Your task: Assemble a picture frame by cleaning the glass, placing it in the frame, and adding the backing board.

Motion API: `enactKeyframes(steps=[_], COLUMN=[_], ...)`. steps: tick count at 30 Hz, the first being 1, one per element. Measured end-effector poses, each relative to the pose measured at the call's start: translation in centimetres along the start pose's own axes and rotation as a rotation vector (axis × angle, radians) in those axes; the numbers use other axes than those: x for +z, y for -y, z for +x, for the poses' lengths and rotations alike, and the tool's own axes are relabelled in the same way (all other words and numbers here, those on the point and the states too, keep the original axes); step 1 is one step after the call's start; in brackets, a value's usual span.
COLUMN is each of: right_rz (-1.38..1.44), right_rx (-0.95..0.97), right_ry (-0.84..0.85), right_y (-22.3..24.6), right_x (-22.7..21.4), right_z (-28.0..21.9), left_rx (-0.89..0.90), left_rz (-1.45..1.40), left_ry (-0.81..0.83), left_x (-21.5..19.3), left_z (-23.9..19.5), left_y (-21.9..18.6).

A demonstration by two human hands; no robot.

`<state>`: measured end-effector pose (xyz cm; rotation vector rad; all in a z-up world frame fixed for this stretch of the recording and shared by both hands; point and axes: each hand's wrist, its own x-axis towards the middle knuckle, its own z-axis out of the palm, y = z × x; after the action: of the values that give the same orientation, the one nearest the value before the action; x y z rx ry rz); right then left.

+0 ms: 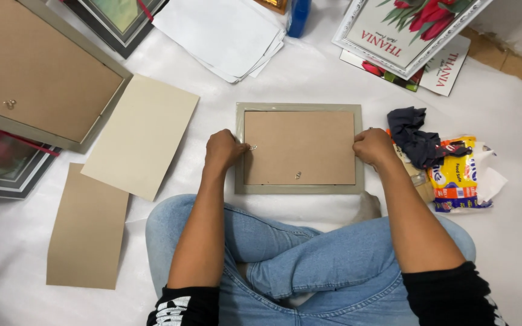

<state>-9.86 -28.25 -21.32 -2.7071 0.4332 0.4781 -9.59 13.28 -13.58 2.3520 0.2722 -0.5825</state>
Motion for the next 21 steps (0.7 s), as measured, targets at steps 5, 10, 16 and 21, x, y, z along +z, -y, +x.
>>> enactKeyframes(steps=[5, 10, 16, 21], right_rz=[0.325, 0.368, 0.614, 0.640], right_rx=[0.059, 0.052, 0.176, 0.165], right_ry=[0.053, 0.117, 0.114, 0.172], right_y=[2.6, 2.3, 3.2, 4.9], right_x=[-1.4, -1.7, -1.8, -2.4], right_z=[-3.0, -2.5, -2.9, -3.4], left_rx=[0.011, 0.020, -0.026, -0.045], left_rz=[-0.005, 0.009, 0.023, 0.041], left_ry=[0.006, 0.002, -0.051, -0.178], left_x=[-0.3, -0.1, 0.4, 1.9], left_z=[-0.7, -0.3, 1.7, 2.2], left_y=[-0.4, 0.2, 2.3, 2.9])
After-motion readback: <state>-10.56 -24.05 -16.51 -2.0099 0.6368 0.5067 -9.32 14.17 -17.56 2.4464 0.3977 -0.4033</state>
